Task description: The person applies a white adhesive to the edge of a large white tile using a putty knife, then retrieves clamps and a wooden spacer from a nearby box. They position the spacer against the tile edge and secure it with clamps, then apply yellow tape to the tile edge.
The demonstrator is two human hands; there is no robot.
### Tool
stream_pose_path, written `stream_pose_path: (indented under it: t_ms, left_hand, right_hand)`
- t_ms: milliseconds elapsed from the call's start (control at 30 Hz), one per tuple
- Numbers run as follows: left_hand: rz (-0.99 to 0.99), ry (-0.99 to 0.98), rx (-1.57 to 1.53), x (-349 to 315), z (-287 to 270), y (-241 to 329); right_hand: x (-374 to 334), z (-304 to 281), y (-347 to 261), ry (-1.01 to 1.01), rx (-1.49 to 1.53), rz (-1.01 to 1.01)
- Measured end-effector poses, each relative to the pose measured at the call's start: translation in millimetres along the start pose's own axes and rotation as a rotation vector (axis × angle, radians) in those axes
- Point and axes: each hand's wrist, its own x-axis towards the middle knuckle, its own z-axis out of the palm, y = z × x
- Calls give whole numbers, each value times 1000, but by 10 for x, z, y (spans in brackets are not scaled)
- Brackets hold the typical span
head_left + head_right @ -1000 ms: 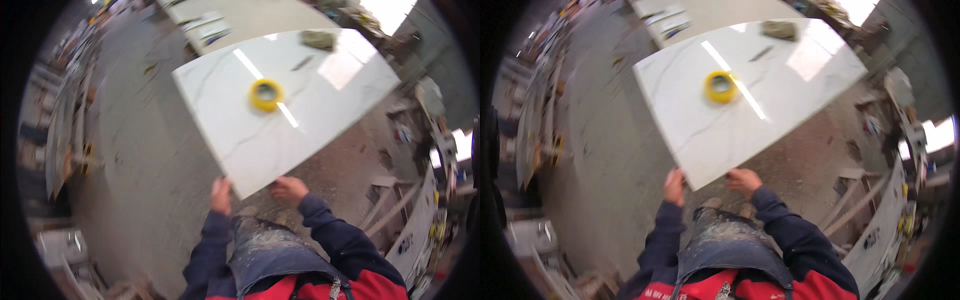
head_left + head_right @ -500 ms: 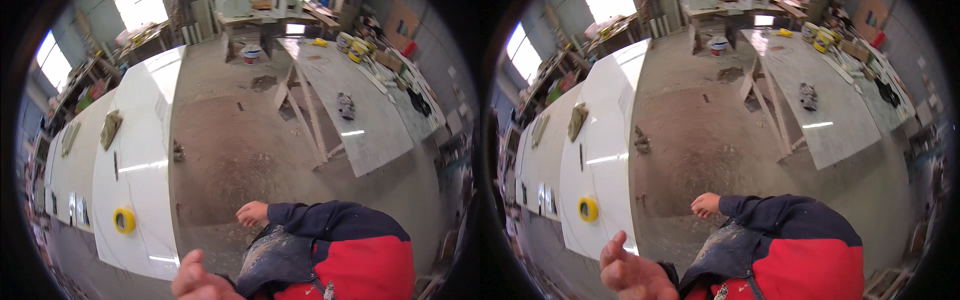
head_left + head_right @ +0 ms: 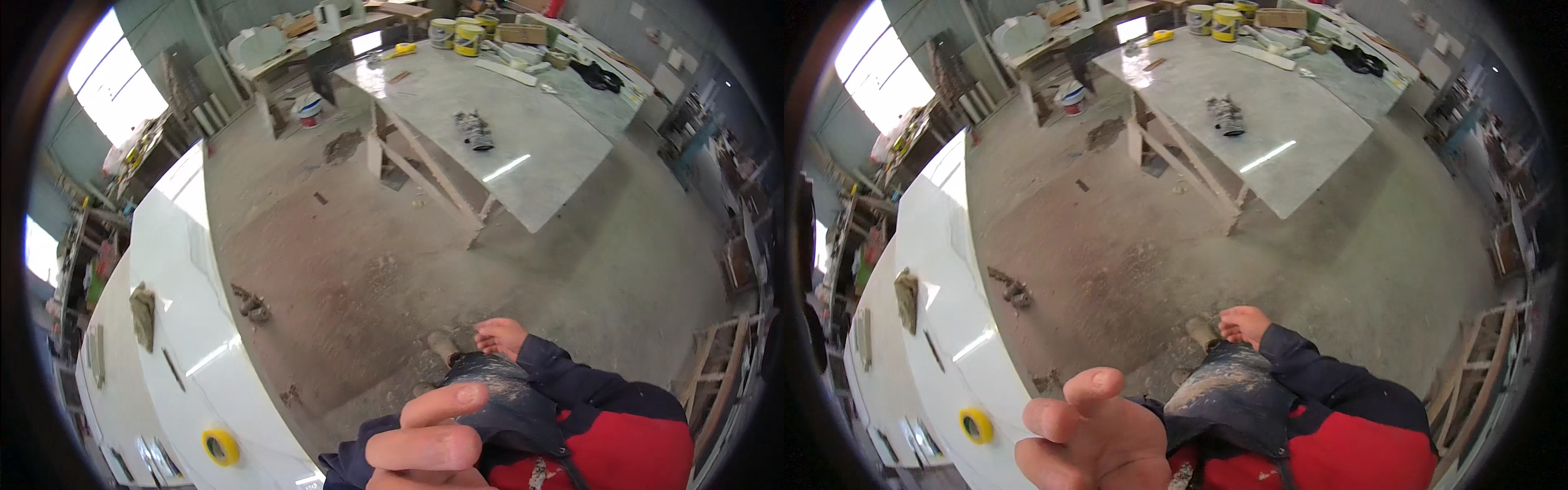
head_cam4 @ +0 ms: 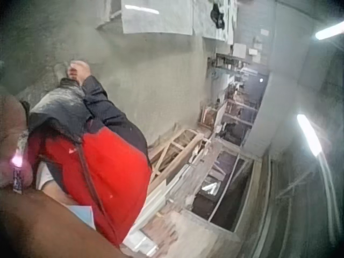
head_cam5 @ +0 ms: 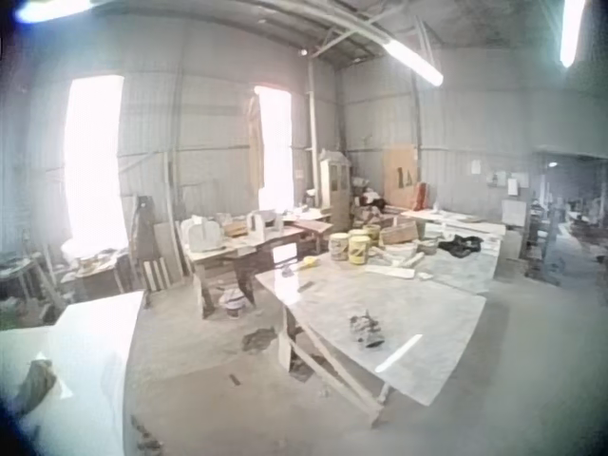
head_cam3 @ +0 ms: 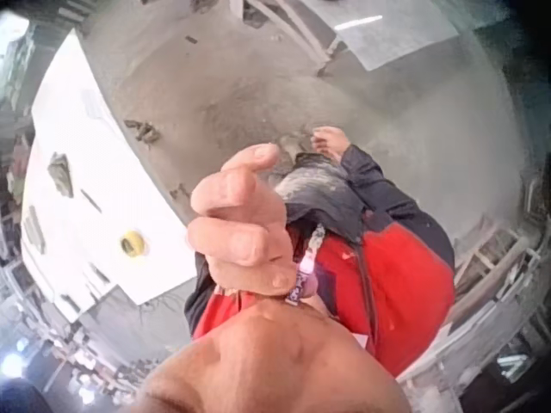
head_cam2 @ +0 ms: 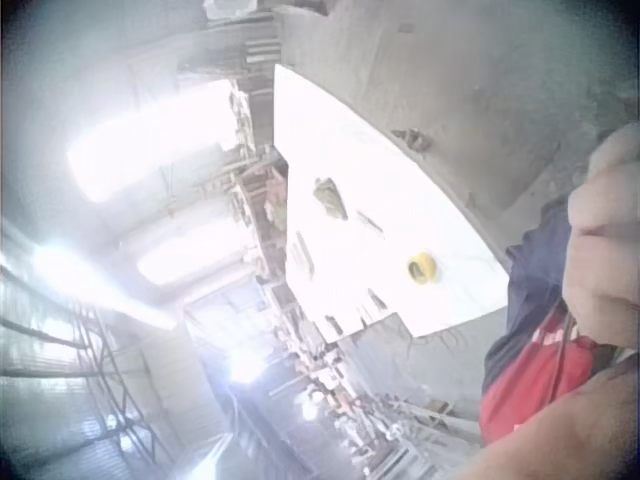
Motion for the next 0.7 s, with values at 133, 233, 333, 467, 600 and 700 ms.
stream_pose_path:
  t_ms: [133, 233, 333, 467, 600, 700]
  left_hand:
    - [-24, 81, 175, 15, -22, 122]
    - [6, 162, 448, 99, 26, 321]
    - [137, 68, 664, -11, -189, 565]
    - [166, 55, 1169, -72, -108, 1118]
    - [232, 104, 1533, -208, 309, 1809]
    - [351, 149, 1808, -275, 643, 2221]
  right_hand:
    - [-30, 120, -34, -49, -37, 68]
    - [254, 265, -72, -179, -111, 79]
    - [486, 569, -173, -313, -274, 145]
    - [804, 1031, -84, -538, -584, 302]
    - [739, 1474, 217, -706, -816, 344]
    - [402, 1875, 475, -825, -918, 342]
